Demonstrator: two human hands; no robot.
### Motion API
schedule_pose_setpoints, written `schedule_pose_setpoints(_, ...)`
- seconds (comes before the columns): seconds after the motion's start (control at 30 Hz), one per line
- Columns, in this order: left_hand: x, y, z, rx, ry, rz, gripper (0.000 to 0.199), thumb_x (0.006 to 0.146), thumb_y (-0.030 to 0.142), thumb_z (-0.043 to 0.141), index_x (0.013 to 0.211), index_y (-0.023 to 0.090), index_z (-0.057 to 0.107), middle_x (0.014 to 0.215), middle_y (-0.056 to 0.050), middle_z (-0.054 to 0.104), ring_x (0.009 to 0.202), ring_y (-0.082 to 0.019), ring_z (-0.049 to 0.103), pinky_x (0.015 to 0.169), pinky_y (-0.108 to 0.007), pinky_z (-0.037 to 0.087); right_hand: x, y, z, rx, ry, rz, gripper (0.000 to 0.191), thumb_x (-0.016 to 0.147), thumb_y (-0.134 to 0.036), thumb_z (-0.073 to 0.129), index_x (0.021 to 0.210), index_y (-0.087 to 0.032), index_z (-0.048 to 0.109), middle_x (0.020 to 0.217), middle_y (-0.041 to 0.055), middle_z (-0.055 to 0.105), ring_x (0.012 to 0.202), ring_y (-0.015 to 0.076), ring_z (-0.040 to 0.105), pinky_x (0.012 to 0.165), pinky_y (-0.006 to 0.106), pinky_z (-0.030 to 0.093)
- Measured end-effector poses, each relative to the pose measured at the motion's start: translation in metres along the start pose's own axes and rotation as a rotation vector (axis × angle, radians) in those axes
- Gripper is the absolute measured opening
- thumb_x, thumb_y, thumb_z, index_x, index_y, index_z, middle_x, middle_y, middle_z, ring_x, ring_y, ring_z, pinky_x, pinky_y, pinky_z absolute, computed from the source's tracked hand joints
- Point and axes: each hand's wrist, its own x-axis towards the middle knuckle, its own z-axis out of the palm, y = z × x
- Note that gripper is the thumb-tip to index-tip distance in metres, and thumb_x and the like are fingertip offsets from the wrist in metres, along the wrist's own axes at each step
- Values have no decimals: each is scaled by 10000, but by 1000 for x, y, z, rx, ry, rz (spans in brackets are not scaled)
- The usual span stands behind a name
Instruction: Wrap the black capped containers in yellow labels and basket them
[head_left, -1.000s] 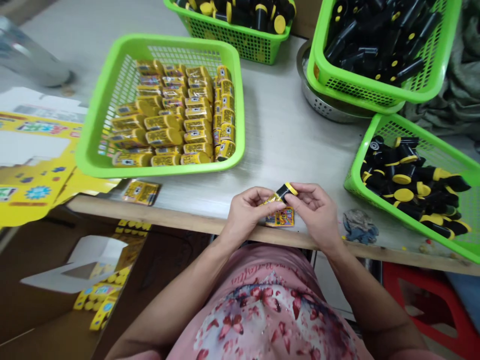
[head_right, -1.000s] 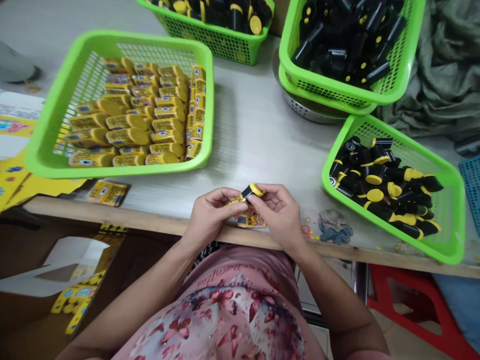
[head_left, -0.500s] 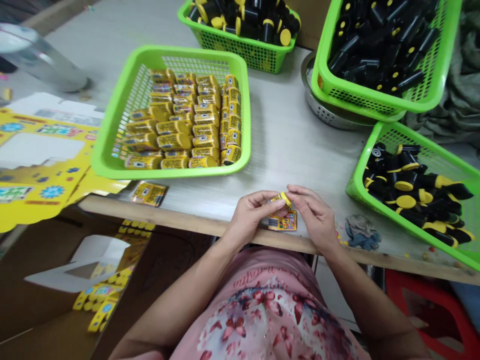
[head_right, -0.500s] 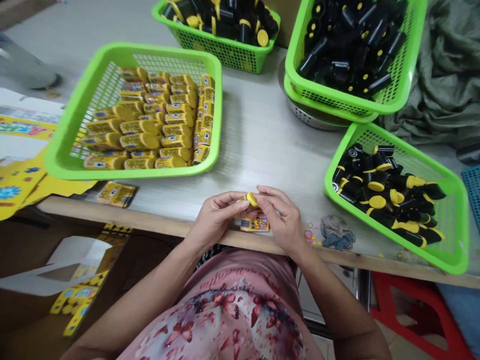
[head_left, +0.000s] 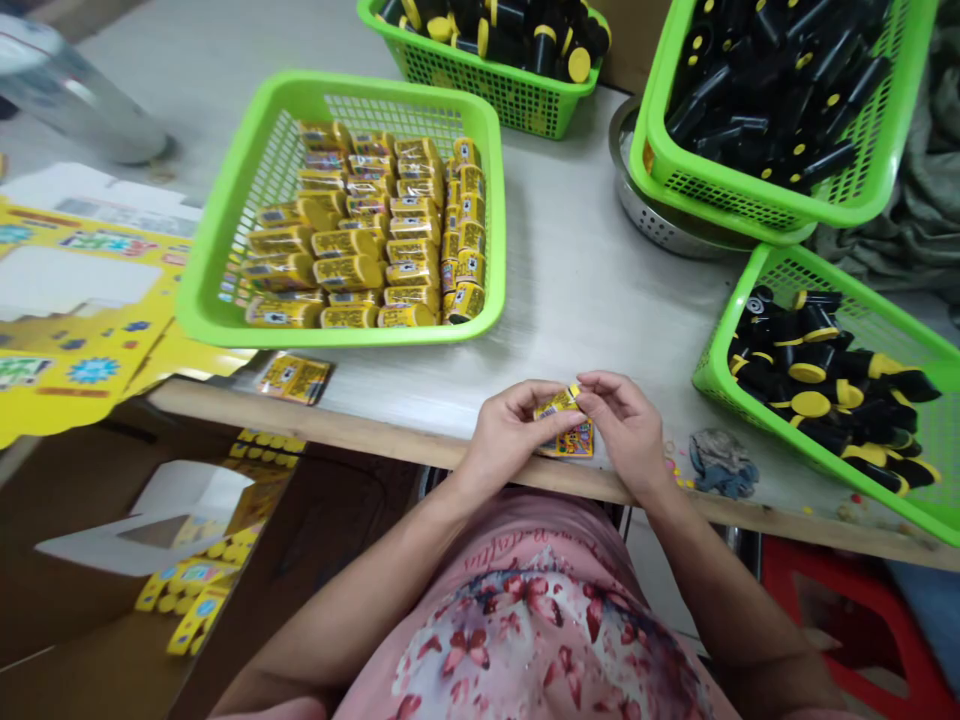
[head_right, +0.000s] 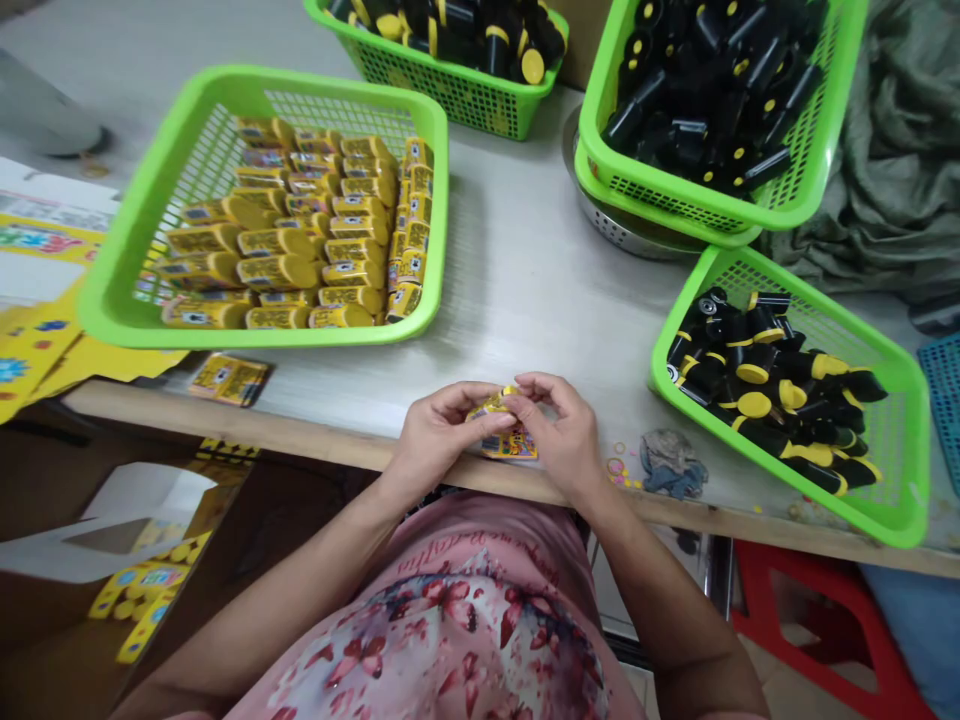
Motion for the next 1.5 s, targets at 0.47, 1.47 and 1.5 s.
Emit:
schedule_pose_setpoints(0.47,3,3,2,-262,-259,-293,403,718,479,803,877,114,745,796,-114,769,756,-247,744,673,-315,598,-11,-2,5,-414,-7,-566,739,842,-150,616,1504,-239,298,1293,144,587,1196,277,606,989,470,568)
schedule_pose_setpoints(1.47,2,16,-29,-89,-152,-25,680,531,225,922,1169,174,691,864,-13,743,775,-153,677,795,-281,501,22,-49,-23,-734,-590,-843,594,934,-63,430,1489,-275,417,1317,111,651,1227,264,608,1004,499,571)
schedule_pose_setpoints(1.5,0,20,-35,-102,-164,-23,720,530,222,928,1203,182,675,885,-14,742,796,-156,680,814,-286,499,28,-55,-20,-733,-601,-856,562,940,-78,446,1470,-265,443,1282,122,664,1185,260,632,971,475,590)
